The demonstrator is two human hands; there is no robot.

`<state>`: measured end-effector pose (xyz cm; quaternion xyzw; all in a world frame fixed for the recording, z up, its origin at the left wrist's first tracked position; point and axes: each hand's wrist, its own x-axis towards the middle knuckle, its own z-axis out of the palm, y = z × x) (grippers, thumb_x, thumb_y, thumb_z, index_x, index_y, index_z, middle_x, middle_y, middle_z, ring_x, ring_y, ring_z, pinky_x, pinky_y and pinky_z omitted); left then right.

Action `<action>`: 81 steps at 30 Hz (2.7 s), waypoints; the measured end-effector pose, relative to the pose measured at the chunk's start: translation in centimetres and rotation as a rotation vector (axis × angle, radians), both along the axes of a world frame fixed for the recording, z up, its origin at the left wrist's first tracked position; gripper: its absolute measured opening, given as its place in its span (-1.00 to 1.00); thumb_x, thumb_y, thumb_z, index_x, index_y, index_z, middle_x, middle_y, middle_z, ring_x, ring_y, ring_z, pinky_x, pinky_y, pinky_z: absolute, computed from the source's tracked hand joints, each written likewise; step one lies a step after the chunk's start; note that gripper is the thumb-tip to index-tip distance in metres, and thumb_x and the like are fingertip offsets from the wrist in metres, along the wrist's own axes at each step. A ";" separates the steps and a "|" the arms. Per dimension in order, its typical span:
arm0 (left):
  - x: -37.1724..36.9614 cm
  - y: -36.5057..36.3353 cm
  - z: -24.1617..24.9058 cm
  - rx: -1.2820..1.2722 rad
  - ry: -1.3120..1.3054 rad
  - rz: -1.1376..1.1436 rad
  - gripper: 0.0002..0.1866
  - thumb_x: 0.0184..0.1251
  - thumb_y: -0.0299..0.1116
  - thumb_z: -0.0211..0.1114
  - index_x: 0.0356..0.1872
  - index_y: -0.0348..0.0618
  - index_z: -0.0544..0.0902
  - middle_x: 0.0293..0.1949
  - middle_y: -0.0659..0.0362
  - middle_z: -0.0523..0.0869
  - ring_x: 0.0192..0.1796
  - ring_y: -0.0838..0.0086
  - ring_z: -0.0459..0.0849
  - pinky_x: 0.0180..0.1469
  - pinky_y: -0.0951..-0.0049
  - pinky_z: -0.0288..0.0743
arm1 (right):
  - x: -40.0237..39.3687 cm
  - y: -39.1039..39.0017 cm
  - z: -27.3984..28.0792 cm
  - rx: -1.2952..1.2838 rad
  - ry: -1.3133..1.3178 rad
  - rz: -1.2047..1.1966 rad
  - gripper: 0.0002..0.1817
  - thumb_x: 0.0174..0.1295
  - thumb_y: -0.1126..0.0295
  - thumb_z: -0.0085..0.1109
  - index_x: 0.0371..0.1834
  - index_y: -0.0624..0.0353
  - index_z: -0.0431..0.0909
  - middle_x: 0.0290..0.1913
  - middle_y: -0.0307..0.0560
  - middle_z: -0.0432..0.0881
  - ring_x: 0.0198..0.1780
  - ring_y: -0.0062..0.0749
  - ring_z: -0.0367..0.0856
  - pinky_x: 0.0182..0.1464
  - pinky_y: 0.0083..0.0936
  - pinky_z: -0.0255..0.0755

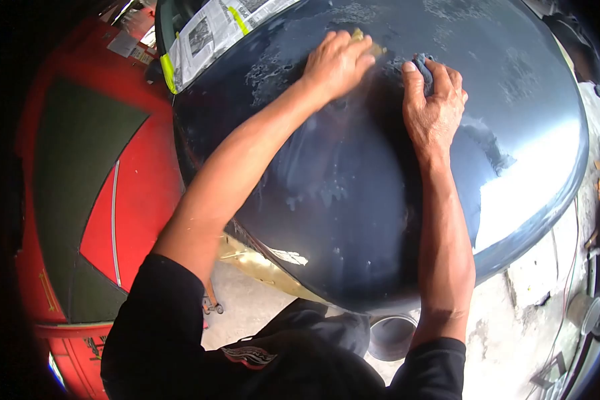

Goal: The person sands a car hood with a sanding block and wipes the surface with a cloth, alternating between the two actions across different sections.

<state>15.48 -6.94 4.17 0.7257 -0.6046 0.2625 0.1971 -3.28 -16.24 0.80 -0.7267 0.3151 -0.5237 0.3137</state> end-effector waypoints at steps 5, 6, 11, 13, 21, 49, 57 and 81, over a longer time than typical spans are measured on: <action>-6.0 6.9 -0.6 0.077 0.043 -0.032 -0.61 0.37 -0.21 0.50 0.15 -0.14 0.77 -0.01 -0.08 0.73 0.02 -0.05 0.68 0.05 0.02 0.67 | -0.6 0.3 0.4 -0.007 -0.053 0.022 -0.59 0.41 0.05 0.39 0.09 0.15 0.80 0.11 0.14 0.74 0.16 0.10 0.65 0.32 -0.10 0.43; -8.7 10.8 -1.0 0.081 0.024 -0.081 -0.60 0.36 -0.22 0.50 0.16 -0.15 0.76 0.02 -0.09 0.72 0.03 -0.05 0.68 0.06 0.02 0.67 | -0.5 0.5 0.5 0.015 -0.039 0.009 -0.60 0.41 0.06 0.39 0.09 0.13 0.80 0.11 0.13 0.74 0.16 0.09 0.65 0.33 -0.10 0.42; -3.5 11.8 0.0 0.128 0.046 -0.102 -0.58 0.39 -0.23 0.49 0.20 -0.16 0.75 0.07 -0.07 0.73 0.06 -0.06 0.69 0.11 0.05 0.63 | -0.6 0.6 0.3 -0.015 0.028 0.002 -0.60 0.41 0.04 0.40 0.10 0.11 0.80 0.11 0.09 0.73 0.14 0.07 0.63 0.32 -0.11 0.43; 4.5 5.9 -0.3 0.016 0.001 0.030 -0.57 0.46 -0.16 0.42 0.22 -0.16 0.75 -0.01 -0.04 0.77 0.03 -0.04 0.69 0.14 0.02 0.62 | -0.5 0.5 0.4 -0.005 0.022 0.007 -0.59 0.41 0.04 0.40 0.10 0.11 0.80 0.11 0.08 0.73 0.14 0.06 0.63 0.32 -0.11 0.44; -0.5 12.9 -0.5 0.074 0.068 0.011 -0.52 0.44 -0.24 0.44 0.31 -0.18 0.68 0.12 -0.07 0.70 0.12 -0.04 0.67 0.22 0.00 0.59 | -0.6 0.4 0.6 -0.081 0.084 0.023 -0.62 0.42 0.05 0.42 0.06 0.11 0.80 0.06 0.04 0.74 0.09 -0.01 0.66 0.29 -0.15 0.42; 7.8 8.9 -0.2 0.060 0.016 0.186 -0.57 0.49 -0.11 0.39 0.25 -0.12 0.77 -0.02 -0.01 0.75 0.11 0.01 0.71 0.18 0.01 0.65 | -0.3 0.0 0.2 -0.124 0.199 0.016 -0.55 0.43 -0.03 0.39 0.12 0.09 0.80 0.14 0.00 0.75 0.15 0.05 0.65 0.30 -0.08 0.48; 4.7 15.4 0.0 0.128 0.019 -0.030 -0.58 0.45 -0.19 0.44 0.24 -0.15 0.76 0.13 -0.04 0.75 0.04 0.00 0.70 0.17 0.09 0.63 | -0.2 0.4 0.6 -0.067 0.261 -0.024 -0.53 0.43 -0.05 0.38 0.14 0.09 0.80 0.14 0.01 0.75 0.14 0.06 0.65 0.31 -0.08 0.48; -7.9 13.0 -0.4 0.154 0.128 -0.107 -0.51 0.37 -0.26 0.49 0.30 -0.14 0.72 0.12 -0.04 0.67 0.02 -0.01 0.67 0.08 0.05 0.68 | -0.4 0.9 0.6 -0.052 0.189 -0.022 -0.55 0.38 -0.04 0.41 0.14 0.01 0.81 0.19 0.06 0.73 0.20 0.22 0.61 0.32 0.08 0.46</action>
